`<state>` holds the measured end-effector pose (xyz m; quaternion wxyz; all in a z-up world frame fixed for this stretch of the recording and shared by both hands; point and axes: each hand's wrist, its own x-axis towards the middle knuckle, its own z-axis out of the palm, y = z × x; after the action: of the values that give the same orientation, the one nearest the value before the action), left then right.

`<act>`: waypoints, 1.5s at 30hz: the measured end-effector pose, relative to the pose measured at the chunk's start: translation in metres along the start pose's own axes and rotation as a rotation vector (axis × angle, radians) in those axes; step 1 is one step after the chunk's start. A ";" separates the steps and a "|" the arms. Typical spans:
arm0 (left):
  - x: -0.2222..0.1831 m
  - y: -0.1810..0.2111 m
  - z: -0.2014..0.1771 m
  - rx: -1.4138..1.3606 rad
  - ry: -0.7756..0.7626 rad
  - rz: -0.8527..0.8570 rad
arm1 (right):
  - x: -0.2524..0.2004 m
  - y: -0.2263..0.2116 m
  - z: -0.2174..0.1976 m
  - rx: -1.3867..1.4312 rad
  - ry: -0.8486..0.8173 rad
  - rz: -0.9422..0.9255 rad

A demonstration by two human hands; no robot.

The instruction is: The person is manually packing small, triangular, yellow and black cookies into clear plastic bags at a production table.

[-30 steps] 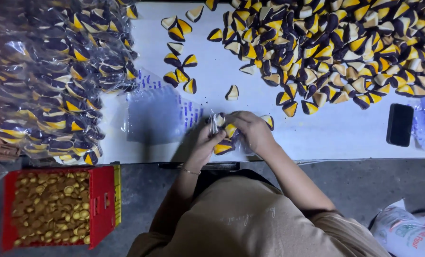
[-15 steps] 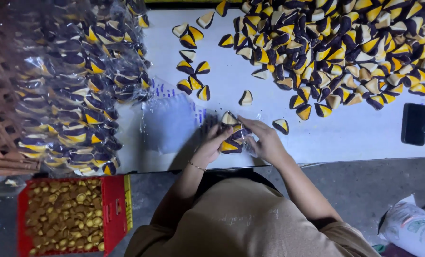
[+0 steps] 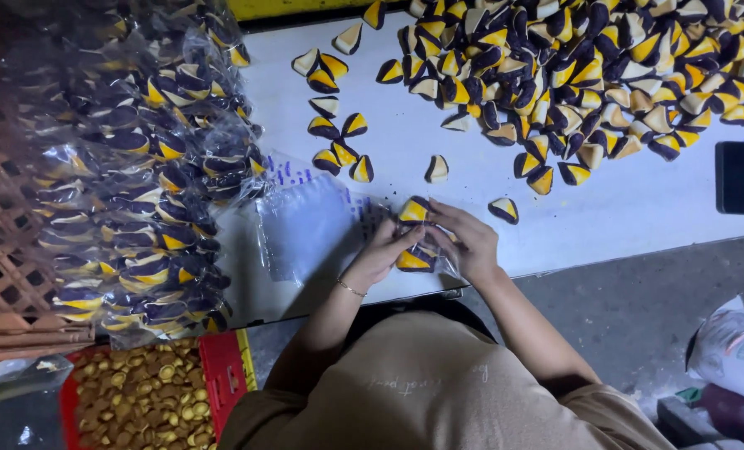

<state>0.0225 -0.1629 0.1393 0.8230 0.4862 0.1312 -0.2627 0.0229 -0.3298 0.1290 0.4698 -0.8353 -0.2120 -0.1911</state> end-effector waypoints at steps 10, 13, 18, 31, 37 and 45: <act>0.004 0.001 0.015 0.088 -0.201 0.163 | 0.003 0.013 -0.028 -0.049 0.019 -0.139; 0.005 -0.011 0.018 0.112 -0.195 0.182 | 0.016 -0.008 -0.039 -0.026 -0.020 -0.180; -0.003 -0.008 0.042 0.059 -0.227 0.181 | 0.012 -0.002 -0.057 -0.068 0.033 -0.160; 0.021 -0.087 0.050 -0.051 -0.096 0.260 | -0.006 0.030 -0.077 -0.009 -0.072 -0.406; -0.034 -0.031 0.045 -0.162 0.330 0.387 | 0.034 0.034 -0.085 0.004 -0.362 -0.155; -0.036 -0.068 -0.050 -0.251 0.430 0.479 | 0.021 0.262 -0.039 -0.658 -0.131 -0.143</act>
<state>-0.0433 -0.1344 0.0821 0.8683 0.4423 0.2149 0.0647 0.1753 -0.4821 -0.0257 0.1459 -0.9357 -0.2267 -0.2275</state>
